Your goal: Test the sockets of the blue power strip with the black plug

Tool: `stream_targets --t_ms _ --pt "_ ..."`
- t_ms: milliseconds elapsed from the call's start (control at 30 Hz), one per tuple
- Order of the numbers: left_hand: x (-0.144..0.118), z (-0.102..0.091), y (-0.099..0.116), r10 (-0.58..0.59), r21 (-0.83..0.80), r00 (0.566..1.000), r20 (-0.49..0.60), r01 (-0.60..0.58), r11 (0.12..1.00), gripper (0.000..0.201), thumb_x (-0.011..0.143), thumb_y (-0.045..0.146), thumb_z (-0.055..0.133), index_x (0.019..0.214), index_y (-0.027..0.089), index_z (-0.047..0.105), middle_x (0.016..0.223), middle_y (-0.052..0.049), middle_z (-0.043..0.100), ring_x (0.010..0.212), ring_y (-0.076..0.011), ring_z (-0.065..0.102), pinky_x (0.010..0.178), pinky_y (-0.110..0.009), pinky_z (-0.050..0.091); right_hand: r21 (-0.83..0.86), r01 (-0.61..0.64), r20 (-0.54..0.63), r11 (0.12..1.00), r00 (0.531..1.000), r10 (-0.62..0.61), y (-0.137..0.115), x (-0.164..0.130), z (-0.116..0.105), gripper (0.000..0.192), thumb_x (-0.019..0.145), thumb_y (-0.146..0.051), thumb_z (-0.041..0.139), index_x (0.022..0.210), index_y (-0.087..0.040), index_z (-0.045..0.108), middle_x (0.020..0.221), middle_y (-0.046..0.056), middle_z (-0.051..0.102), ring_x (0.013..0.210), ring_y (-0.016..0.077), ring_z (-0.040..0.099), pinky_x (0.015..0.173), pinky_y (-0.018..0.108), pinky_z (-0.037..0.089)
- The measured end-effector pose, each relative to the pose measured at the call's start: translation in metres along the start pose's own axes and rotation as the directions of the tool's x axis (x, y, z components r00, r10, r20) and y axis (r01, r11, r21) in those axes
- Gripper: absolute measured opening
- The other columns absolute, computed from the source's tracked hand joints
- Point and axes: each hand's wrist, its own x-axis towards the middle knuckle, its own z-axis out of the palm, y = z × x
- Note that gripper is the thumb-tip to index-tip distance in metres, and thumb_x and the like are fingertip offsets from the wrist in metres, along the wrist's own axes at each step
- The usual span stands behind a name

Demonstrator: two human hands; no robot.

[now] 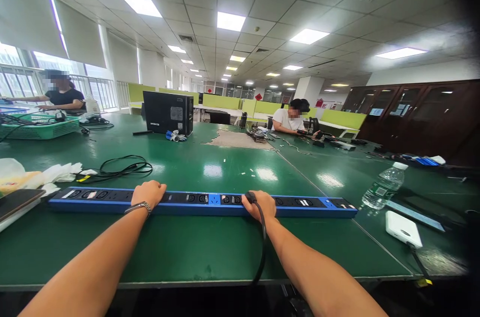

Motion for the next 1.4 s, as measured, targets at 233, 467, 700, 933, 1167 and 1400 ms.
stream_targets --t_ms 233,467,700,933,1167,1400 --pt "-0.002 -0.003 0.002 -0.011 -0.006 1.0 0.006 0.011 1.0 0.049 0.083 0.039 0.033 0.086 0.016 0.076 0.099 -0.02 0.073 0.096 -0.0357 0.067 0.08 -0.039 0.046 0.003 -0.005 0.012 1.0 1.0 0.005 -0.001 0.0 -0.002 0.041 0.088 -0.052 0.045 0.072 -0.024 0.07 0.08 0.003 0.071 0.077 0.0163 0.061 0.062 0.026 0.031" --pt "0.0 0.001 0.0 -0.028 -0.012 1.0 -0.007 0.028 1.0 0.048 0.081 0.04 0.035 0.084 0.016 0.076 0.098 -0.021 0.073 0.092 -0.0363 0.067 0.078 -0.039 0.047 0.013 -0.014 0.046 1.0 0.999 0.013 -0.001 0.0 -0.004 0.042 0.089 -0.053 0.044 0.073 -0.024 0.07 0.08 0.003 0.071 0.076 0.0163 0.061 0.061 0.025 0.03" --pt "0.001 0.001 0.001 -0.035 0.013 0.999 0.002 0.035 0.999 0.048 0.082 0.04 0.035 0.089 0.017 0.076 0.101 -0.02 0.073 0.096 -0.0359 0.066 0.081 -0.04 0.047 0.057 -0.024 0.127 0.998 0.992 0.016 0.006 0.007 -0.006 0.043 0.086 -0.061 0.047 0.075 -0.027 0.071 0.079 0.001 0.07 0.075 0.0154 0.061 0.059 0.024 0.03" --pt "-0.002 -0.001 0.003 -0.044 0.016 0.999 -0.002 0.044 0.999 0.049 0.084 0.04 0.033 0.092 0.017 0.076 0.104 -0.02 0.072 0.098 -0.0355 0.066 0.081 -0.04 0.047 0.097 -0.07 0.151 0.993 0.987 0.055 0.005 0.009 -0.009 0.041 0.084 -0.061 0.05 0.075 -0.028 0.071 0.074 0.001 0.069 0.072 0.016 0.06 0.057 0.024 0.028" --pt "-0.003 -0.001 0.003 -0.054 0.007 0.999 -0.006 0.054 0.999 0.05 0.085 0.04 0.033 0.094 0.016 0.076 0.104 -0.02 0.072 0.098 -0.035 0.066 0.08 -0.039 0.047 0.121 -0.122 0.153 0.985 0.983 0.103 0.002 0.01 -0.01 0.042 0.081 -0.063 0.054 0.069 -0.026 0.069 0.069 0.002 0.068 0.066 0.0159 0.059 0.055 0.025 0.029" --pt "-0.003 0.0 0.002 -0.053 0.003 0.998 -0.015 0.053 0.999 0.05 0.084 0.04 0.033 0.092 0.015 0.076 0.103 -0.021 0.072 0.097 -0.0362 0.066 0.078 -0.039 0.047 0.165 -0.148 0.158 0.975 0.98 0.122 0.002 0.01 -0.011 0.04 0.08 -0.061 0.056 0.066 -0.026 0.067 0.065 0.002 0.065 0.063 0.0166 0.059 0.055 0.026 0.031"
